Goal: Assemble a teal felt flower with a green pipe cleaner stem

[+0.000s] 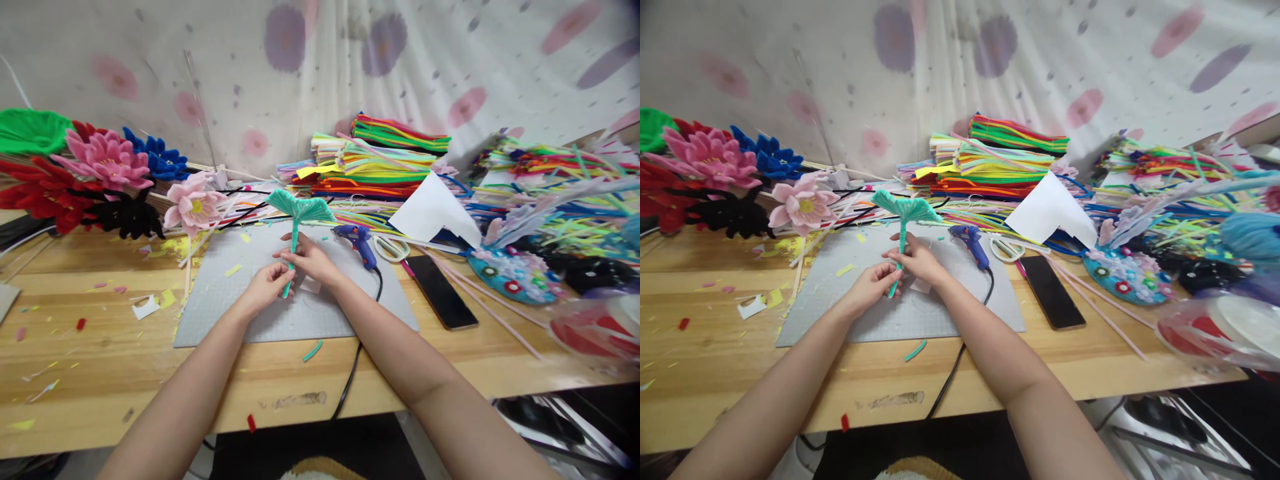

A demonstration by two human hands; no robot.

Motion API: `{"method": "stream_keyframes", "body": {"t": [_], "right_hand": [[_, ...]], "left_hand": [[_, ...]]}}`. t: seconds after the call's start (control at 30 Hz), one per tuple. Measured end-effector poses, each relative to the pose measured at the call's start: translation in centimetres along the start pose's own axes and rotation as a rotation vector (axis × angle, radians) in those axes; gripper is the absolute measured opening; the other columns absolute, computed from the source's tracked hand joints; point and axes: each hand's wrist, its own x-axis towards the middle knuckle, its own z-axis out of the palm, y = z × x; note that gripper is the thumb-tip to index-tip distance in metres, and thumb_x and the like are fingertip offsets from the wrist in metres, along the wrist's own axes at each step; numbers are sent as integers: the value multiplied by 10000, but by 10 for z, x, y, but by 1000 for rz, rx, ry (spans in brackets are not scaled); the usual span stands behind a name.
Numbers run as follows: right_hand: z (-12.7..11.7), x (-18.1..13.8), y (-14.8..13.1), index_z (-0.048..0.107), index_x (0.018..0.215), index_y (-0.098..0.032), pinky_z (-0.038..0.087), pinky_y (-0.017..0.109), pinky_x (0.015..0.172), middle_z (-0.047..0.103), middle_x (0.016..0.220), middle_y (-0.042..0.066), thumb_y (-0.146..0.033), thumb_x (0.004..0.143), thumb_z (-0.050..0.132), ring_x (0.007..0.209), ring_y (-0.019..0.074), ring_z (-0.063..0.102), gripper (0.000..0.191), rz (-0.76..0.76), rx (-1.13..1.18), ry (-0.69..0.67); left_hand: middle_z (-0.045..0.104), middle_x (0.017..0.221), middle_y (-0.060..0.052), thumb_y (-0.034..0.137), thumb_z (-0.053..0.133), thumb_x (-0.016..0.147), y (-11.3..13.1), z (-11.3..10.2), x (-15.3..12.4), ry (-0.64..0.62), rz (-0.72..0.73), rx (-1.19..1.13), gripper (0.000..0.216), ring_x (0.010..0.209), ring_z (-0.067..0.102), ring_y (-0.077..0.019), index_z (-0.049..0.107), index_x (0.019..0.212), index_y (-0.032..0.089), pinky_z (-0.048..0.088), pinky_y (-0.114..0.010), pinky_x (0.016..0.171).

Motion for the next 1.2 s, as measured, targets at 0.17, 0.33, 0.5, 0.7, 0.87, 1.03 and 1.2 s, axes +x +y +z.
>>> {"method": "stream_keyframes", "body": {"t": [0.17,0.33,0.5,0.7,0.87,1.03,1.2], "right_hand": [[-5,3,-1,447,931,-198,328,182,438,685,808,30,-405,786,506,457,54,435,259,0,-16,54],[-5,6,6,426,844,-203,342,192,473,686,810,34,-402,773,514,518,76,484,229,-35,-34,99],[-1,4,9,429,844,-213,380,203,532,679,829,23,-387,790,499,625,99,556,196,-82,-130,129],[3,1,1,409,852,-216,347,197,478,679,783,12,-448,775,506,522,81,496,263,-95,-67,121],[6,1,-5,405,860,-216,323,197,438,664,723,0,-484,753,516,439,66,437,309,-56,-1,105],[-2,0,-18,431,804,-206,371,212,492,601,698,-17,-499,717,556,506,77,474,330,7,-122,80],[-25,-22,-30,477,738,-193,340,219,482,487,626,-29,-485,750,526,521,81,432,296,-83,-219,-21]], "left_hand": [[492,557,49,481,628,650,0,3,-2,-56,3,47,352,391,435,-52,483,691,163,417,-200,389],[459,525,48,566,478,739,-1,10,0,105,-59,97,410,306,360,-42,499,670,163,282,-192,297],[406,461,59,526,454,764,-7,14,3,187,-23,201,388,304,331,-54,456,587,180,256,-208,321],[401,442,56,486,431,785,-14,1,3,170,235,431,379,365,353,-75,407,548,192,257,-225,402],[508,492,33,490,403,804,-7,0,1,127,229,547,332,425,468,-115,477,655,202,319,-240,478],[525,563,3,412,346,847,3,8,-6,302,355,661,298,542,495,-140,487,688,203,316,-247,544],[540,640,-14,360,319,858,-1,3,-3,325,437,702,258,631,521,-155,497,746,212,354,-250,621]]}}
